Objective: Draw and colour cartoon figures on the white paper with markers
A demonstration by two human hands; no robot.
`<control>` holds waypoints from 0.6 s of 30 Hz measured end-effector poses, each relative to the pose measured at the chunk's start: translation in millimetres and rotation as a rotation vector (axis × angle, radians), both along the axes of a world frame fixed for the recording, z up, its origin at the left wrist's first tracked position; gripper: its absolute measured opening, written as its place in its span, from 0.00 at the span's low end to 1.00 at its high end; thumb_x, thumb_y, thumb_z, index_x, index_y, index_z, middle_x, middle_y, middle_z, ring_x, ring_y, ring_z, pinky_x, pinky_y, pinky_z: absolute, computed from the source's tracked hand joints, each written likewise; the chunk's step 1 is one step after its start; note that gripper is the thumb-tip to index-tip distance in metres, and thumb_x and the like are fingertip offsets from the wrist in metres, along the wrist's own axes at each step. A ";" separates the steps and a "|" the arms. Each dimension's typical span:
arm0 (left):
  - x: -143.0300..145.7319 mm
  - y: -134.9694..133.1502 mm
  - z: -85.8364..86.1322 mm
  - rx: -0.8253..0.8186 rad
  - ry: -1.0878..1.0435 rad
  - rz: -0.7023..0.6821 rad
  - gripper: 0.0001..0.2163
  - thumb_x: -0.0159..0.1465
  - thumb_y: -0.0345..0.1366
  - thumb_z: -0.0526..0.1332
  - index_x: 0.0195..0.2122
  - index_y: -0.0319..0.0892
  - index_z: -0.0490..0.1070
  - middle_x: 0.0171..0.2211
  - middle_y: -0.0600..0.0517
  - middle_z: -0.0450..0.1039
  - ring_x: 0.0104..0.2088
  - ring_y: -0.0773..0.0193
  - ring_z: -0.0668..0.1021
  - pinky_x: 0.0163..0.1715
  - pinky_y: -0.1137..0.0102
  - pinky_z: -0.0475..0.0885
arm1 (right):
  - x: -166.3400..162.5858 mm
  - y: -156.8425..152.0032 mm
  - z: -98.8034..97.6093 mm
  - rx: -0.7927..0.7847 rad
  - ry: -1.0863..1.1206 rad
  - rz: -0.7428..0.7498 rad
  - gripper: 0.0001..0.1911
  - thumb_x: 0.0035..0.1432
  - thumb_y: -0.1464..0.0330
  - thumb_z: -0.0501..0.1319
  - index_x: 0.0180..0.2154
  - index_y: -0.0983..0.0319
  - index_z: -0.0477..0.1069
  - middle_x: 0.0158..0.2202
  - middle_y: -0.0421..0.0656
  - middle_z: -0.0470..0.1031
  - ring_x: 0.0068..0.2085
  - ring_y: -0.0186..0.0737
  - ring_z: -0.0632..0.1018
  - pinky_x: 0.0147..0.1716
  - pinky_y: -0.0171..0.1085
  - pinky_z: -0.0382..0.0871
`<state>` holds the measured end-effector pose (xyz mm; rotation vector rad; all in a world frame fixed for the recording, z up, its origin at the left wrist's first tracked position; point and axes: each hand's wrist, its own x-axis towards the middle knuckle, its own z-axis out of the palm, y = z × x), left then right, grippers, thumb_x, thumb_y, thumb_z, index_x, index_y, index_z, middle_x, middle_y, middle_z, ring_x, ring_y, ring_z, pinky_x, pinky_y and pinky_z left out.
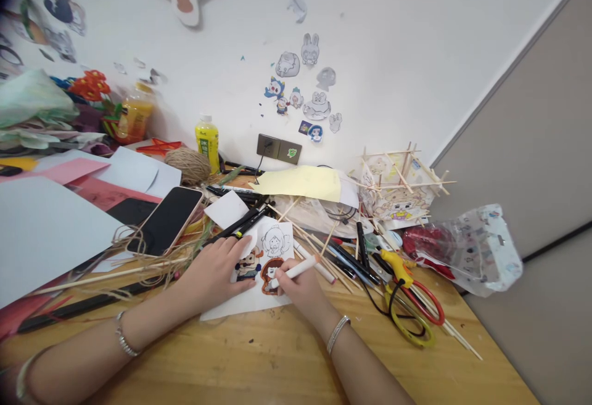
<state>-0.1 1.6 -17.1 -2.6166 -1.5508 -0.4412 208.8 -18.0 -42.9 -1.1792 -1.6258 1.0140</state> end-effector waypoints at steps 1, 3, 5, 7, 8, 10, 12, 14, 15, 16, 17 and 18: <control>-0.1 -0.3 0.2 0.001 0.000 -0.001 0.32 0.57 0.49 0.63 0.57 0.34 0.59 0.44 0.40 0.69 0.44 0.47 0.71 0.44 0.58 0.66 | 0.2 0.3 -0.8 0.001 0.002 -0.001 0.13 0.55 0.62 0.59 0.22 0.61 0.66 0.17 0.37 0.69 0.20 0.33 0.70 0.21 0.31 0.62; -0.1 -1.0 0.4 0.000 0.000 0.000 0.32 0.57 0.49 0.63 0.57 0.34 0.59 0.44 0.40 0.69 0.44 0.48 0.71 0.44 0.58 0.66 | 0.5 0.8 -2.2 0.002 0.008 -0.003 0.13 0.56 0.63 0.59 0.22 0.61 0.66 0.17 0.37 0.69 0.20 0.33 0.70 0.21 0.31 0.62; -0.2 -1.3 0.0 -0.002 0.000 -0.001 0.32 0.57 0.49 0.63 0.57 0.34 0.59 0.44 0.40 0.69 0.44 0.48 0.71 0.44 0.58 0.66 | 1.0 1.2 -3.2 0.002 0.012 -0.005 0.13 0.56 0.63 0.59 0.22 0.61 0.65 0.17 0.37 0.68 0.20 0.33 0.70 0.21 0.31 0.62; -0.5 -1.0 -0.8 -0.002 0.002 0.002 0.32 0.57 0.49 0.63 0.57 0.34 0.59 0.44 0.40 0.69 0.44 0.47 0.71 0.44 0.58 0.66 | 1.4 1.3 -3.6 0.002 0.014 -0.008 0.12 0.56 0.63 0.59 0.22 0.61 0.65 0.17 0.37 0.69 0.20 0.33 0.70 0.21 0.31 0.63; -0.6 -0.6 -1.3 0.001 0.001 0.001 0.32 0.57 0.49 0.63 0.57 0.34 0.59 0.44 0.40 0.69 0.44 0.47 0.71 0.44 0.57 0.66 | 1.5 1.3 -3.7 0.000 0.015 -0.009 0.12 0.56 0.63 0.59 0.23 0.61 0.66 0.17 0.37 0.69 0.20 0.33 0.71 0.21 0.31 0.63; -0.7 0.1 -2.2 0.005 0.000 0.005 0.32 0.56 0.49 0.63 0.57 0.34 0.59 0.44 0.40 0.69 0.44 0.47 0.71 0.43 0.57 0.66 | 1.7 1.2 -3.9 -0.008 0.017 -0.009 0.12 0.56 0.63 0.58 0.23 0.61 0.66 0.16 0.36 0.68 0.20 0.33 0.70 0.21 0.31 0.63; -0.4 0.7 -2.7 0.009 0.001 0.003 0.32 0.57 0.49 0.63 0.57 0.35 0.59 0.44 0.40 0.69 0.44 0.47 0.71 0.43 0.58 0.66 | 1.7 1.2 -4.0 -0.012 0.019 -0.010 0.12 0.56 0.63 0.58 0.24 0.61 0.66 0.16 0.36 0.68 0.19 0.33 0.70 0.21 0.31 0.63; 0.1 0.9 -2.5 0.009 0.002 0.001 0.32 0.57 0.49 0.63 0.57 0.34 0.59 0.44 0.40 0.69 0.44 0.47 0.71 0.43 0.58 0.66 | 1.7 1.1 -4.4 -0.011 0.020 -0.011 0.12 0.56 0.63 0.58 0.24 0.61 0.66 0.16 0.36 0.69 0.20 0.34 0.71 0.21 0.31 0.63; 0.3 0.9 -2.2 0.009 0.002 0.001 0.32 0.57 0.49 0.63 0.57 0.34 0.59 0.44 0.40 0.69 0.44 0.47 0.71 0.43 0.58 0.66 | 1.7 1.2 -4.6 -0.012 0.021 -0.012 0.12 0.56 0.63 0.58 0.24 0.61 0.66 0.16 0.36 0.69 0.20 0.34 0.71 0.21 0.31 0.63; 0.4 0.8 -1.8 0.008 0.002 0.000 0.32 0.57 0.49 0.63 0.57 0.34 0.59 0.44 0.40 0.69 0.44 0.47 0.71 0.43 0.58 0.66 | 1.7 1.2 -4.7 -0.013 0.021 -0.012 0.13 0.57 0.62 0.58 0.23 0.61 0.65 0.16 0.36 0.68 0.19 0.33 0.70 0.21 0.31 0.63; 0.4 0.7 -1.4 0.007 0.001 0.000 0.32 0.57 0.49 0.63 0.57 0.34 0.59 0.44 0.41 0.69 0.44 0.47 0.71 0.43 0.58 0.66 | 1.8 1.3 -4.8 -0.014 0.022 -0.013 0.13 0.57 0.62 0.58 0.23 0.61 0.65 0.16 0.36 0.68 0.19 0.33 0.70 0.21 0.31 0.63; 0.3 0.4 -1.2 0.008 0.001 0.000 0.32 0.57 0.49 0.63 0.57 0.34 0.59 0.44 0.40 0.69 0.44 0.47 0.71 0.43 0.58 0.66 | 1.9 1.4 -4.9 -0.014 0.022 -0.015 0.13 0.57 0.62 0.58 0.23 0.61 0.65 0.16 0.36 0.68 0.19 0.33 0.70 0.21 0.31 0.62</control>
